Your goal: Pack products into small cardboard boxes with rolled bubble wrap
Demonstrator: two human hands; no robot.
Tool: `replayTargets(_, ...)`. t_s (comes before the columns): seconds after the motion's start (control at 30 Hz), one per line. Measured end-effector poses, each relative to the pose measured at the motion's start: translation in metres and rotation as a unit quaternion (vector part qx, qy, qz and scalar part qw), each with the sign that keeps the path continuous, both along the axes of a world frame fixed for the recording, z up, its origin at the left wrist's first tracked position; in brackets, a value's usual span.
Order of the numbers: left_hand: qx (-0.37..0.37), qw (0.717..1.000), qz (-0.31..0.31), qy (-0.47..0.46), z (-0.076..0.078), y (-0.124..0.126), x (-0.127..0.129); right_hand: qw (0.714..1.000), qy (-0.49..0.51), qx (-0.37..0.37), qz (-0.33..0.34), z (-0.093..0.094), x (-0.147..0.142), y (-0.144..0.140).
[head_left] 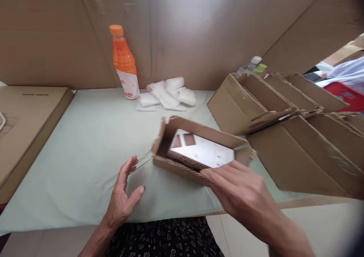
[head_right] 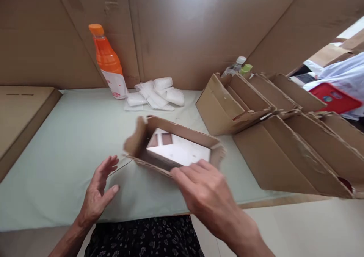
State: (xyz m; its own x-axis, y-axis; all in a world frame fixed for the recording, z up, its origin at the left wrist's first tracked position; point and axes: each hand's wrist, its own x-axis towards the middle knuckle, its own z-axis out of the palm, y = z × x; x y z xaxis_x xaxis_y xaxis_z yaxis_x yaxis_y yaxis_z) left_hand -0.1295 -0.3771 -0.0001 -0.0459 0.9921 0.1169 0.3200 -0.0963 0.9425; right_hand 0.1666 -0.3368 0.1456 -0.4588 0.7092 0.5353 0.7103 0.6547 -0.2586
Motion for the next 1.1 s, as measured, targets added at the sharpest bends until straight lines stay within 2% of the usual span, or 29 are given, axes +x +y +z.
replayTargets(0.1,0.009,0.997,0.079,0.02,-0.006,-0.013,-0.013,0.991,-0.035,0.013,0.128,0.005,-0.031,0.018)
replayTargets(0.13,0.004,0.994,0.103,0.026,-0.008,-0.016,-0.015,0.991,-0.01,0.034,0.126,0.003,-0.031,0.022)
replayTargets(0.2,-0.011,0.989,0.146,0.028,-0.014,-0.019,-0.019,0.992,0.086,0.075,0.055,-0.01,-0.02,0.027)
replayTargets(0.27,-0.026,0.984,0.173,0.021,-0.017,-0.019,-0.021,0.978,0.189,0.073,-0.05,-0.033,-0.003,0.028)
replayTargets(0.3,-0.032,0.984,0.175,0.018,-0.018,-0.017,-0.022,0.97,0.223,0.044,-0.091,-0.047,0.005,0.028)
replayTargets(0.37,-0.038,0.985,0.17,0.012,-0.02,-0.01,-0.022,0.958,0.249,-0.064,-0.124,-0.077,0.014,0.025)
replayTargets(0.47,-0.057,0.985,0.16,0.014,-0.022,0.009,-0.021,0.938,0.22,-0.251,-0.092,-0.113,0.006,0.024)
replayTargets(0.53,-0.082,0.984,0.158,0.006,-0.022,0.026,-0.019,0.924,0.206,-0.314,-0.066,-0.125,-0.008,0.03)
replayTargets(0.67,-0.085,0.982,0.163,-0.036,-0.017,0.07,-0.018,0.918,0.209,-0.331,-0.056,-0.126,-0.031,0.065)
replayTargets(0.83,-0.058,0.984,0.167,-0.03,-0.012,0.13,-0.012,0.924,0.213,-0.315,-0.047,-0.129,-0.032,0.122)
replayTargets(0.9,-0.037,0.984,0.17,-0.028,-0.017,0.145,-0.007,0.925,0.211,-0.315,-0.032,-0.135,-0.023,0.139)
replayTargets(1.0,-0.026,0.984,0.174,-0.019,-0.033,0.154,-0.004,0.933,0.205,-0.296,-0.015,-0.143,0.0,0.163)
replayTargets(1.1,-0.046,0.981,0.19,-0.005,-0.048,0.152,-0.005,0.947,0.203,-0.243,-0.049,-0.14,0.03,0.197)
